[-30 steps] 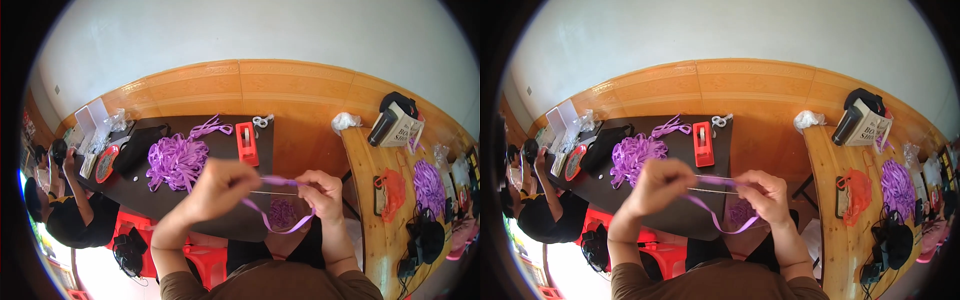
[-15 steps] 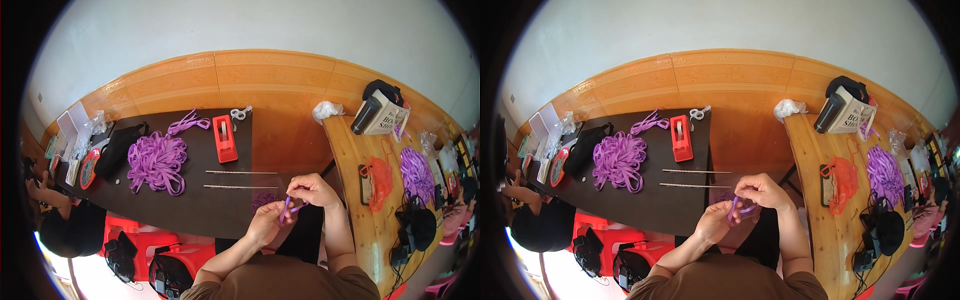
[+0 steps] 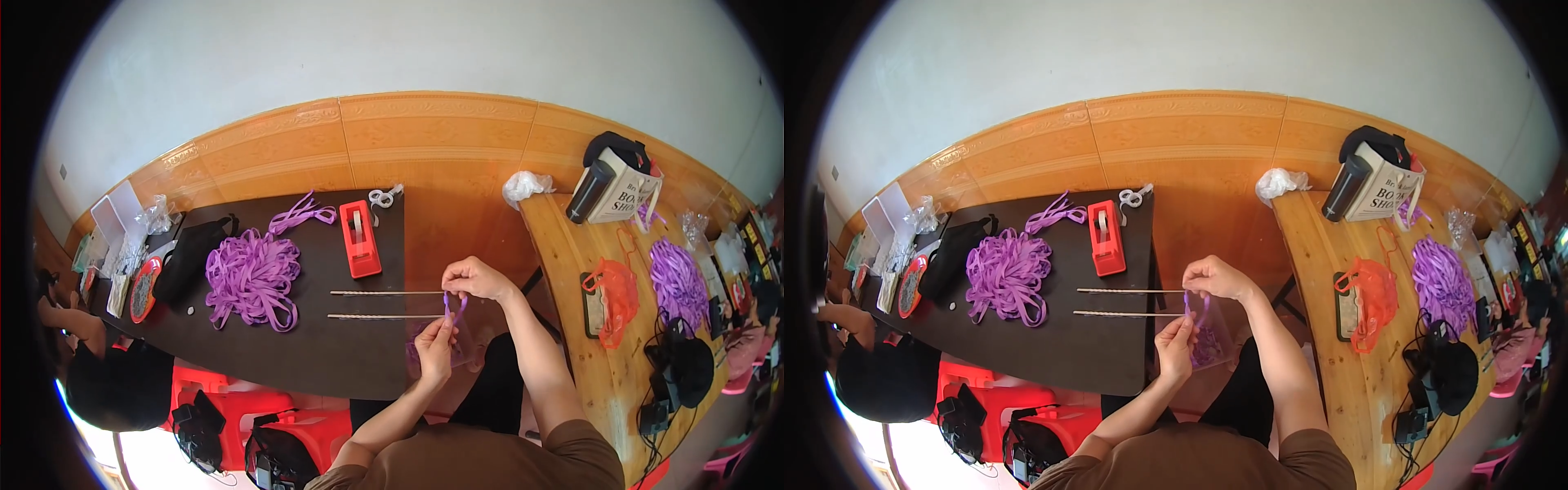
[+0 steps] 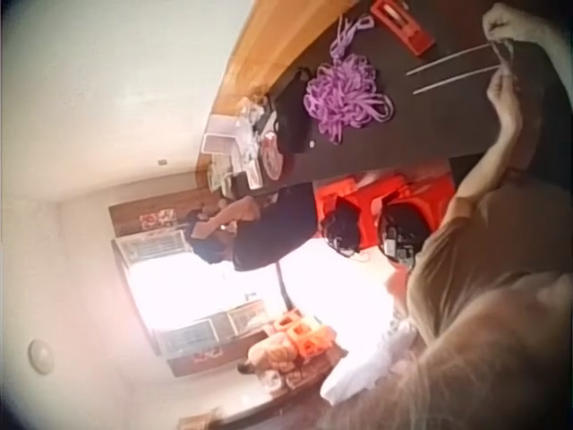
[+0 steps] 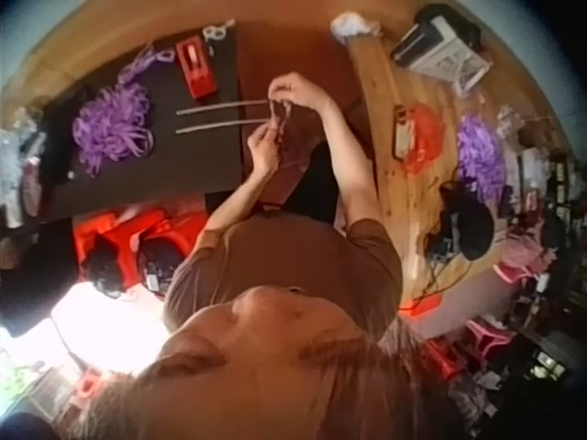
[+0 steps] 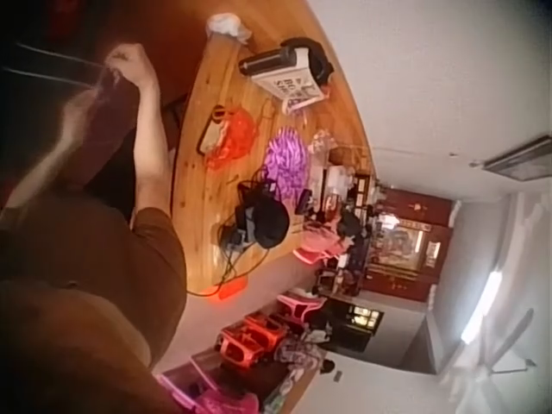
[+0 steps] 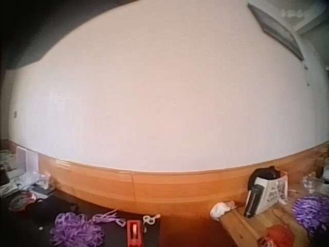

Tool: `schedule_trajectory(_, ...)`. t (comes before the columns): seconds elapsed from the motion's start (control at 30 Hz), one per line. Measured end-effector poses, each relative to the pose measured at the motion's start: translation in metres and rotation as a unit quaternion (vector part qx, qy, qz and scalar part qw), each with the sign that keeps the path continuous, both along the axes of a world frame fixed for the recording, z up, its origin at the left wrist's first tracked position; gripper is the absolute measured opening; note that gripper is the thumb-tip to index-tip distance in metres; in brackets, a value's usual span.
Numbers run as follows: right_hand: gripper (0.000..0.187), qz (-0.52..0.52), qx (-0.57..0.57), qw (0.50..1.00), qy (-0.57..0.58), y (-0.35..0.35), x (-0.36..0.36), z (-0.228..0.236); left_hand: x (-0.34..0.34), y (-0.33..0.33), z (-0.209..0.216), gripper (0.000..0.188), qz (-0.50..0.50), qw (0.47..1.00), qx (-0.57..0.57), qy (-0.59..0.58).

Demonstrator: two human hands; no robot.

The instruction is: The recorder is creating purple ribbon decorations by wrapping ribbon around a wooden stick jig and securing segments with tape.

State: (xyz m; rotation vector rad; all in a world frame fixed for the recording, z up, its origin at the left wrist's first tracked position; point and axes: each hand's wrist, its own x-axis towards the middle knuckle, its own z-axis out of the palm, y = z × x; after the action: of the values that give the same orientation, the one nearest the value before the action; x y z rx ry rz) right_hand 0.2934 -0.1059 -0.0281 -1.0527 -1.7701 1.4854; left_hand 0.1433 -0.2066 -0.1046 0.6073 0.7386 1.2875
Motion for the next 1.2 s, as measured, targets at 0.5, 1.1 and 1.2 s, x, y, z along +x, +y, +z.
schedule_trajectory(0.5, 0.011, 0.032, 0.010, 0.999, -0.040, 0.017, -0.009, -0.003, 0.005, 0.016, -0.023, 0.010, 0.044, 0.985, 0.076, 0.150)
schedule_trajectory(1.1, 0.020, 0.059, -0.081, 0.995, 0.015, 0.041, -0.009, -0.019, -0.023, 0.018, -0.024, 0.013, -0.027, 0.997, 0.067, 0.040)
schedule_trajectory(1.2, 0.022, 0.065, -0.071, 0.995, 0.008, 0.046, -0.016, -0.019, -0.023, 0.020, -0.024, 0.012, -0.021, 0.998, 0.061, 0.016)
